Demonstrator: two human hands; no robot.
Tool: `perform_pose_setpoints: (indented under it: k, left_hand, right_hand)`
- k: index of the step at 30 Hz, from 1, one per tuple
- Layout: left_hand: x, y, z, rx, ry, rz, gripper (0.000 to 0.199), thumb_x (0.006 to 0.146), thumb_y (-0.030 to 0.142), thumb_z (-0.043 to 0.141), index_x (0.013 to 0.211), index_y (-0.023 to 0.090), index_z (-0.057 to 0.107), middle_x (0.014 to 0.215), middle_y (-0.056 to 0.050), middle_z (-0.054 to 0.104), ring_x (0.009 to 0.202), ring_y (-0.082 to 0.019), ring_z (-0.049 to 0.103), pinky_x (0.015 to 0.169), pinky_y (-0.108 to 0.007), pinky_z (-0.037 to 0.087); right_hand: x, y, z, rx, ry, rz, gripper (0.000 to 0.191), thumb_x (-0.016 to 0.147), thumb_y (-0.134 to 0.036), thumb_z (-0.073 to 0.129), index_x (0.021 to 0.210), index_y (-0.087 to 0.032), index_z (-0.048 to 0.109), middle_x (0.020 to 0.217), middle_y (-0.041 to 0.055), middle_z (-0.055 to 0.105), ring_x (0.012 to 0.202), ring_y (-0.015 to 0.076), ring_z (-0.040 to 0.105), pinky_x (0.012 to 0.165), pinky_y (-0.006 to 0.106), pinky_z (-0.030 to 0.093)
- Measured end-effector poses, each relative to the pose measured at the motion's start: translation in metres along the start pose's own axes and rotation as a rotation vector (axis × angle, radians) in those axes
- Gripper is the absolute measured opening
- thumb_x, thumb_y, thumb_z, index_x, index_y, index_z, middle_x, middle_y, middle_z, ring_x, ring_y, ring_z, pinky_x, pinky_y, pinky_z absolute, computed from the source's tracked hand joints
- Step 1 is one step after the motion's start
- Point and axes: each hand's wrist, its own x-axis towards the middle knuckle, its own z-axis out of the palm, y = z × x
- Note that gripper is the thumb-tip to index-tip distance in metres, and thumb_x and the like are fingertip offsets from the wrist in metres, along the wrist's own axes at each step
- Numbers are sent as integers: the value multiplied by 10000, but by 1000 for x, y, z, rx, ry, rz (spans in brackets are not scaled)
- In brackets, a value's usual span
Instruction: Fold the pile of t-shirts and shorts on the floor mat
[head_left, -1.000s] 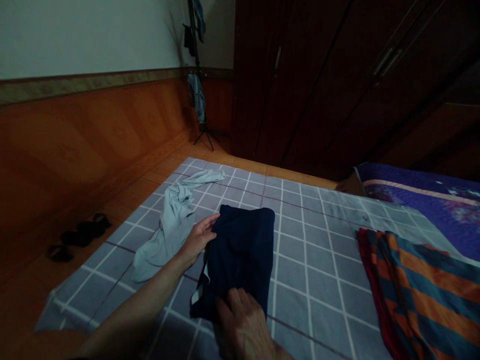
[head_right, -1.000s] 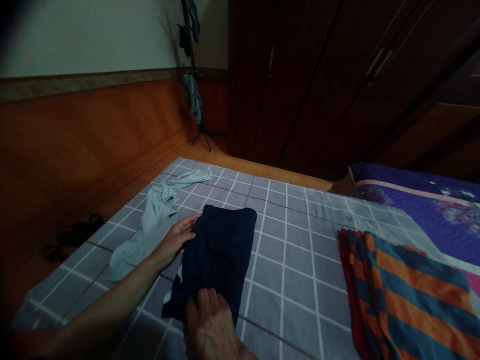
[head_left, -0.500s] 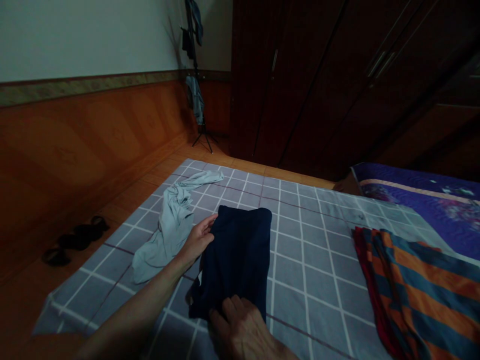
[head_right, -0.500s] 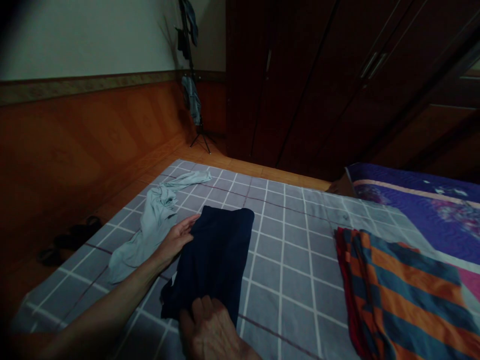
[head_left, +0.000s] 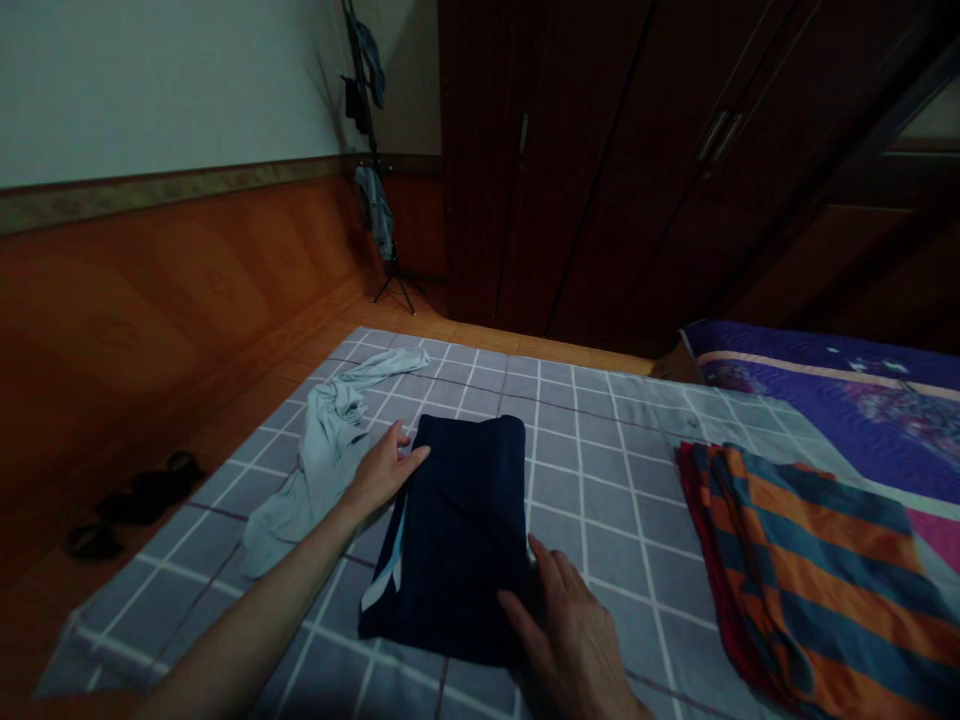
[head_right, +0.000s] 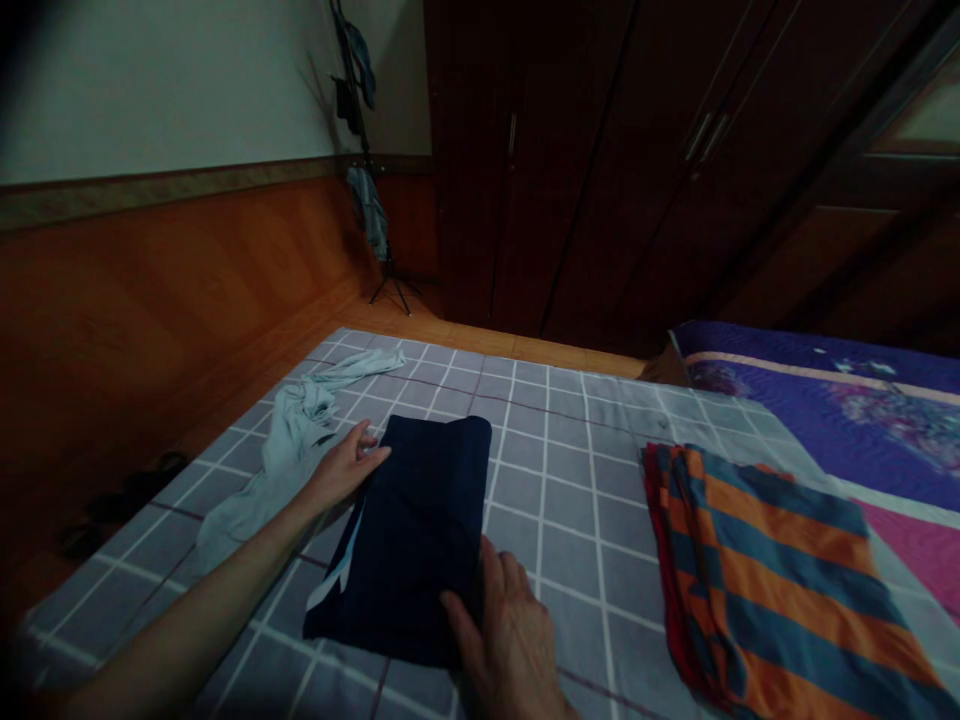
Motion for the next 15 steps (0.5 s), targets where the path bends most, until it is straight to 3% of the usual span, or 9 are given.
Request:
perform_pose_setpoints:
  k: [4, 8, 12, 15]
  left_hand:
    - [32, 17, 6, 118, 18, -7, 732, 781, 462, 614, 1361, 95, 360, 1117, -143, 625, 916, -261, 626, 782, -340, 452]
    - [39, 33, 4, 178, 15, 30, 505, 768, 296, 628, 1230, 144, 491, 1003, -90, 649, 878, -230, 630, 736, -291, 438]
    - [-2, 43, -15, 206, 42, 133, 316, 822, 357, 569, 1095, 198, 556, 995, -57, 640, 883, -208, 608, 734, -273, 406]
    - [-53, 43, -28, 242, -120, 199, 265, 788, 496, 594, 820, 233, 604, 712, 3, 634, 695, -203, 596, 608, -265, 340]
  right_hand:
    - [-2, -7, 9, 86, -110, 82, 622, 825, -299, 567, 1371, -134, 322, 1122, 159, 641, 860, 276, 678, 680, 372, 567]
    - [-9, -16, 15, 176, -135, 15, 839, 759, -183, 546, 1472, -119, 108, 1184, 181, 617, 921, 275, 667, 707, 361, 566]
    - [-13, -12, 11, 185, -184, 28, 794, 736, -190, 570, 1453, -130, 233, 1165, 173, 630, 846, 281, 684, 664, 368, 562]
    - [-9, -11, 4, 221, -255, 65, 746, 745, -187, 564, 1434, -96, 294, 1053, 152, 682, 760, 272, 695, 644, 361, 551]
